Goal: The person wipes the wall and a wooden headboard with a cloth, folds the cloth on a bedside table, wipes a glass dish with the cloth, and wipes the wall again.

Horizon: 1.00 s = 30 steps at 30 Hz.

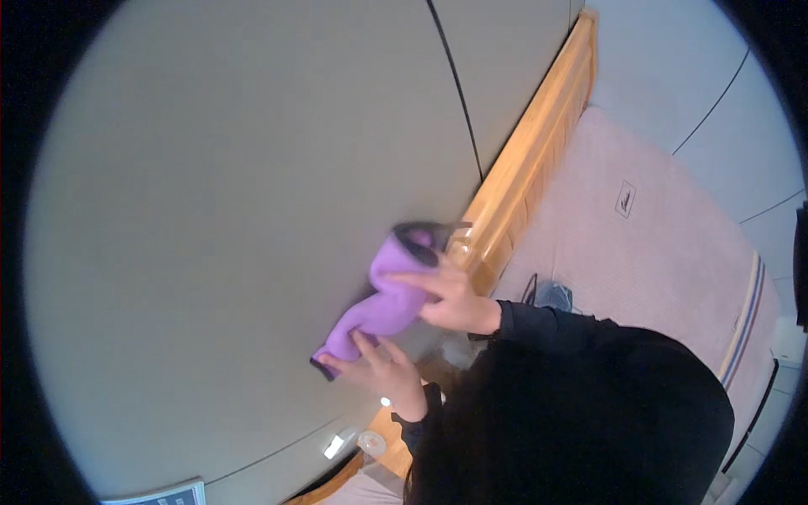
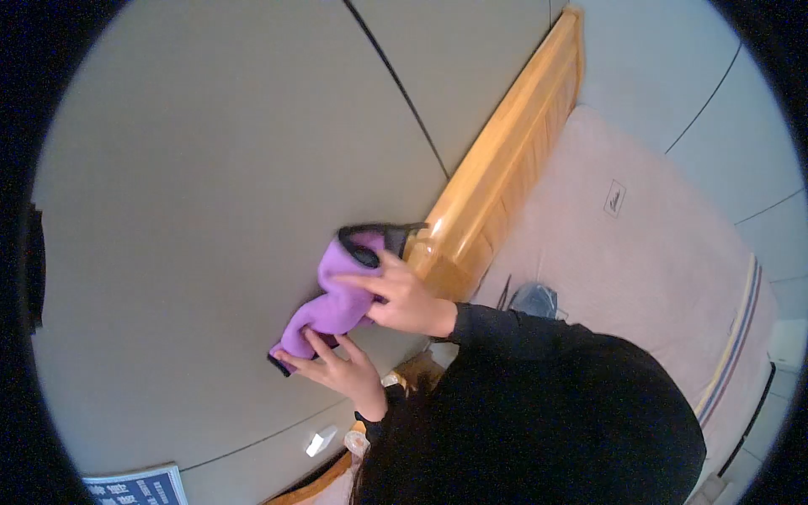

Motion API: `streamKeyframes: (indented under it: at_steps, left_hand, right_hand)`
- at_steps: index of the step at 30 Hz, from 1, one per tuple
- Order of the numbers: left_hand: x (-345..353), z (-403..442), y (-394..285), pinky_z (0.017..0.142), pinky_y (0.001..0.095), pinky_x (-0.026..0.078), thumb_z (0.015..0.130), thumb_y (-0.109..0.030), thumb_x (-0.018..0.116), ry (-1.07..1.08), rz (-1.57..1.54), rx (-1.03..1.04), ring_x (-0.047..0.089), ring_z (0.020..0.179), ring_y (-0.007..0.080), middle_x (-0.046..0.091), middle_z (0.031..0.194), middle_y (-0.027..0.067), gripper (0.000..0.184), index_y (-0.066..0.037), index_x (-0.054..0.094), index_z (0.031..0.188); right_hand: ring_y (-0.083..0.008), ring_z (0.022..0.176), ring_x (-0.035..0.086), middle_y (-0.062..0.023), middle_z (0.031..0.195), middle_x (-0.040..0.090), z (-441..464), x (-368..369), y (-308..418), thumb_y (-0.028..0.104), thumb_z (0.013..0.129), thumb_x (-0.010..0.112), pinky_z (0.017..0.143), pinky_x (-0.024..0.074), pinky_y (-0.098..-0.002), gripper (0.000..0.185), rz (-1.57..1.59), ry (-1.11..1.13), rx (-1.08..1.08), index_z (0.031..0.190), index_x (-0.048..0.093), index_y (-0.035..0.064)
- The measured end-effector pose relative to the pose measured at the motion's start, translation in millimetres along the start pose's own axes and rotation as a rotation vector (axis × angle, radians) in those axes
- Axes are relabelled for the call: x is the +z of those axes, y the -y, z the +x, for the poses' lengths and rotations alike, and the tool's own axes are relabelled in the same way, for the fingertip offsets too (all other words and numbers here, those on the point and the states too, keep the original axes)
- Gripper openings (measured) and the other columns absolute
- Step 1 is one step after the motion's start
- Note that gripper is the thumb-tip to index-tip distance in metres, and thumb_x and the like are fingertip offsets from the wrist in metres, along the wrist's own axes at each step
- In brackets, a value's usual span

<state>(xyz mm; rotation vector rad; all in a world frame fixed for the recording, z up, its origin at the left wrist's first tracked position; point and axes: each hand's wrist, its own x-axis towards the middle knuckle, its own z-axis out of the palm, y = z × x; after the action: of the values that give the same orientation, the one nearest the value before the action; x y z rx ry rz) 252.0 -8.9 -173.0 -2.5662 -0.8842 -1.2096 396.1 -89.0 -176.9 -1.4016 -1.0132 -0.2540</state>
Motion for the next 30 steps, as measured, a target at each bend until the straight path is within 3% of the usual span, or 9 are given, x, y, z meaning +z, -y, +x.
streamKeyframes:
  at_steps: [3, 6, 7, 10, 11, 14, 17, 21, 30]
  left_hand:
    - [-23.3, -13.5, 14.0, 0.11, 0.061, 0.022, 0.081, 0.001, 0.06, 0.003, -0.046, -0.139, 0.012, 0.14, 0.0519, 0.005, 0.154, 0.0291, 0.072, -0.014, 0.034, 0.146]
    - [-8.2, -24.9, 16.3, 0.11, 0.0617, 0.022, 0.077, 0.003, 0.061, 0.024, -0.052, -0.184, 0.013, 0.14, 0.0516, 0.007, 0.154, 0.0293, 0.077, -0.014, 0.032, 0.147]
    - [-11.3, -28.1, 19.5, 0.109, 0.0612, 0.024, 0.081, 0.0, 0.061, 0.035, -0.058, -0.198, 0.014, 0.14, 0.0514, 0.008, 0.154, 0.0294, 0.074, -0.015, 0.031, 0.147]
    - [-9.2, -39.7, 24.0, 0.11, 0.0595, 0.024, 0.086, -0.006, 0.061, 0.039, -0.12, -0.101, 0.017, 0.139, 0.0516, 0.009, 0.153, 0.0296, 0.067, -0.014, 0.034, 0.146]
    - [-5.9, -41.9, 18.6, 0.108, 0.0618, 0.024, 0.085, -0.008, 0.059, 0.054, -0.101, -0.093, 0.026, 0.136, 0.0516, 0.019, 0.151, 0.0311, 0.064, -0.015, 0.035, 0.145]
    - [14.4, -40.8, -7.1, 0.107, 0.0596, 0.027, 0.086, -0.014, 0.062, 0.235, -0.256, 0.033, 0.029, 0.134, 0.0521, 0.021, 0.15, 0.0307, 0.062, -0.013, 0.038, 0.143]
    - [37.4, -36.3, -38.2, 0.106, 0.0571, 0.031, 0.087, -0.02, 0.063, 0.471, -0.354, 0.142, 0.033, 0.131, 0.0522, 0.023, 0.15, 0.0298, 0.061, -0.009, 0.038, 0.142]
    - [52.1, -29.8, -80.3, 0.107, 0.0551, 0.031, 0.086, -0.018, 0.062, 0.585, -0.246, 0.138, 0.035, 0.128, 0.0516, 0.023, 0.15, 0.0291, 0.065, -0.004, 0.034, 0.143]
    - [153.4, -22.8, -172.1, 0.1, 0.0503, 0.04, 0.089, -0.009, 0.048, 0.492, -0.195, 0.298, 0.047, 0.117, 0.0472, 0.036, 0.141, 0.0297, 0.048, -0.004, 0.042, 0.136]
  right_hand:
    - [-0.0333, 0.092, 0.062, -0.0176, 0.105, 0.065, -5.5, 26.0, 24.1, 0.012, 0.068, 0.071, 0.087, 0.0496, -0.0417, 0.053, 0.036, 0.119, -0.215, 0.12, 0.064, 0.0098]
    - [-0.0323, 0.099, 0.062, -0.0141, 0.108, 0.064, -22.2, 39.2, 7.8, 0.006, 0.067, 0.068, 0.095, 0.0465, -0.042, 0.056, 0.064, 0.221, -0.207, 0.123, 0.064, 0.0121]
    - [-0.0295, 0.093, 0.062, -0.0141, 0.108, 0.065, -25.8, 40.9, 8.7, 0.008, 0.067, 0.068, 0.093, 0.0478, -0.0414, 0.055, 0.018, 0.215, -0.249, 0.122, 0.065, 0.0116]
    - [-0.0304, 0.087, 0.061, -0.0123, 0.096, 0.064, -32.2, 13.2, 14.1, 0.013, 0.068, 0.071, 0.088, 0.0493, -0.0423, 0.051, -0.186, 0.106, -0.227, 0.118, 0.064, 0.0071]
    - [-0.0312, 0.089, 0.061, -0.0114, 0.099, 0.063, -32.0, 2.1, 12.5, 0.012, 0.071, 0.069, 0.088, 0.049, -0.0413, 0.047, -0.163, 0.074, -0.145, 0.118, 0.064, 0.0078]
    - [-0.0345, 0.095, 0.059, -0.0131, 0.103, 0.062, -20.1, -31.5, 5.3, 0.01, 0.072, 0.067, 0.087, 0.0478, -0.0418, 0.048, -0.287, -0.157, -0.046, 0.12, 0.062, 0.0074]
    - [-0.0372, 0.1, 0.056, -0.0159, 0.105, 0.061, -24.8, -52.3, -20.0, 0.011, 0.075, 0.065, 0.089, 0.0458, -0.0426, 0.047, -0.327, -0.157, 0.07, 0.121, 0.059, 0.0054]
    - [-0.0392, 0.103, 0.054, -0.019, 0.106, 0.059, -40.7, -72.9, -72.5, 0.009, 0.074, 0.063, 0.093, 0.0432, -0.0432, 0.043, -0.456, -0.06, 0.108, 0.116, 0.058, 0.0037]
    - [-0.0382, 0.099, 0.055, -0.0202, 0.095, 0.059, -4.1, -137.1, -174.4, 0.006, 0.075, 0.06, 0.095, 0.0421, -0.0451, 0.029, -0.655, -0.182, 0.079, 0.104, 0.061, 0.0029]
